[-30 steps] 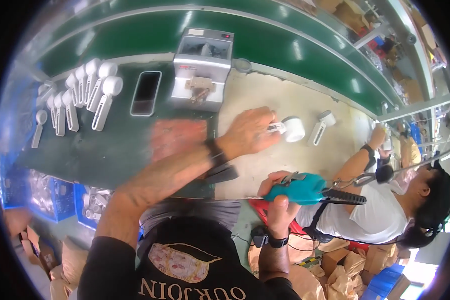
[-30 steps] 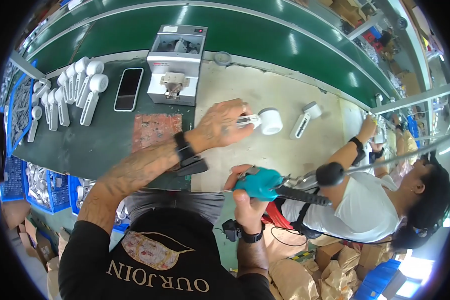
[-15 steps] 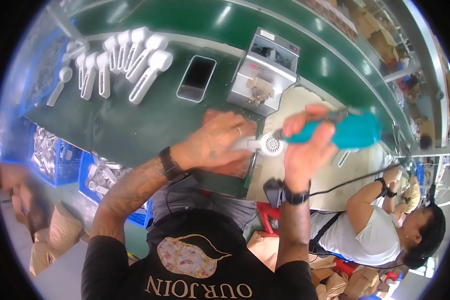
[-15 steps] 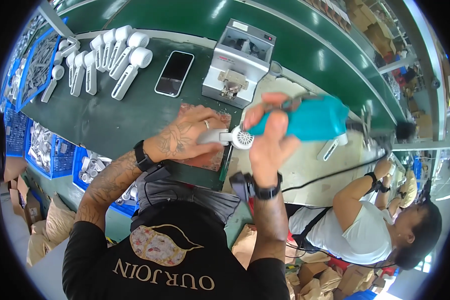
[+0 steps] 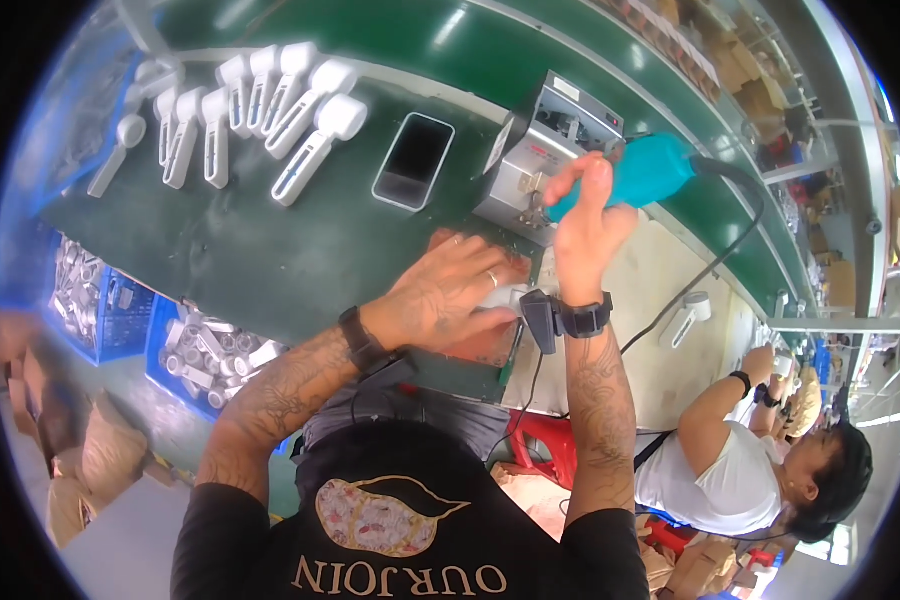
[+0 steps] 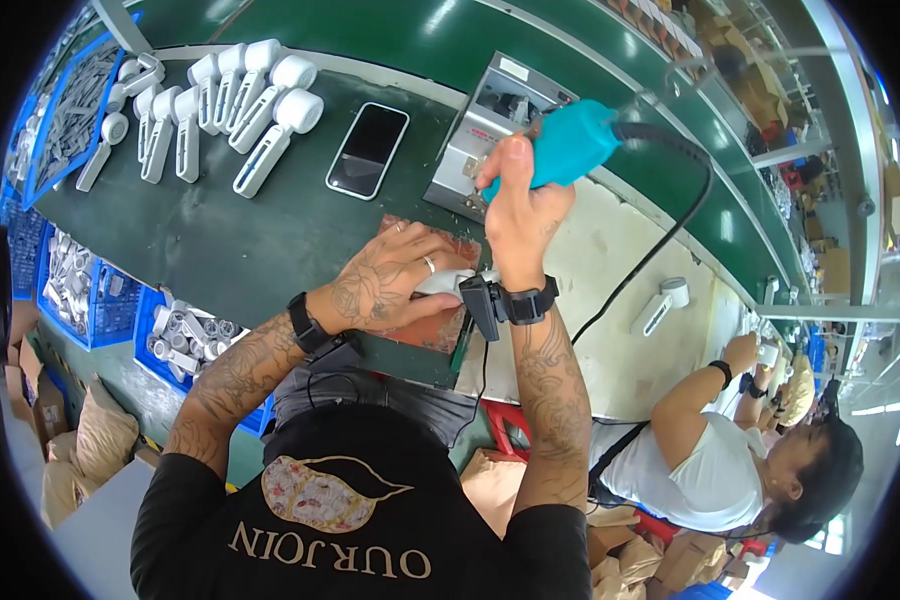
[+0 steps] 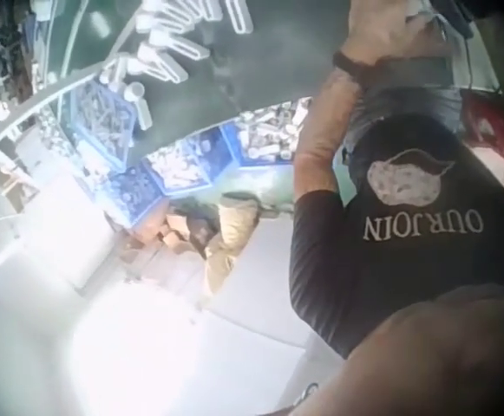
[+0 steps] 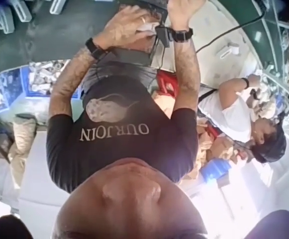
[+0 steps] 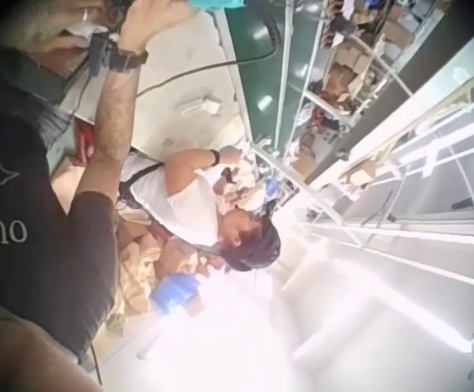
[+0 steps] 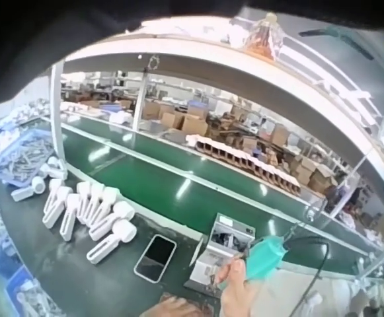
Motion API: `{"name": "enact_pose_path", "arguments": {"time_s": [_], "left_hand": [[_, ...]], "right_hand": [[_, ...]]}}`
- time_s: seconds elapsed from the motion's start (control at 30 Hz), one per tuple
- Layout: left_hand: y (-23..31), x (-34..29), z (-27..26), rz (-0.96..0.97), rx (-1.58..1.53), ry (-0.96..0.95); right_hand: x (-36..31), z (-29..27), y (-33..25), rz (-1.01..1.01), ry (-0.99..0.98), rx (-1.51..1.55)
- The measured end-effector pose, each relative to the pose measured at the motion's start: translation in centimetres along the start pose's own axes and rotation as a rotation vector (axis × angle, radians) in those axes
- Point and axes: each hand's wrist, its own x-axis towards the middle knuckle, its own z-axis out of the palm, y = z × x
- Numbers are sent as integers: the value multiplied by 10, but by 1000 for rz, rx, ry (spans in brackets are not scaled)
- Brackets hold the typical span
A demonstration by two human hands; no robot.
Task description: The person picks up a white handheld fan, places it on a red block, and uses a teal power tool to drive a screw into the casing. They set the finished fan aside, reach into a blue bin to organize other fans, and then repeat the process with another fan.
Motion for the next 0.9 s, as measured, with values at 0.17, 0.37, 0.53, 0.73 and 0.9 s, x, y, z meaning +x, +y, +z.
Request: {"name": "enact_pose_path", "arguments": {"time_s": [0.17, 0.37, 0.53, 0.73, 0.9], "left_hand": [[-4, -2, 5, 49, 28, 123], [-2, -1, 4, -28, -38, 53], [0, 0, 4, -8, -32, 67], [-1, -1, 6, -21, -17, 68], [-2, 1, 5, -30, -33, 44]], "right_hand": [[-39, -16, -29, 180, 53, 22], [-58, -22, -41, 147, 28, 63], [-60, -25, -32, 145, 28, 104], [-60, -27, -31, 135, 17, 143], [-60, -27, -27, 151, -11, 89]]}}
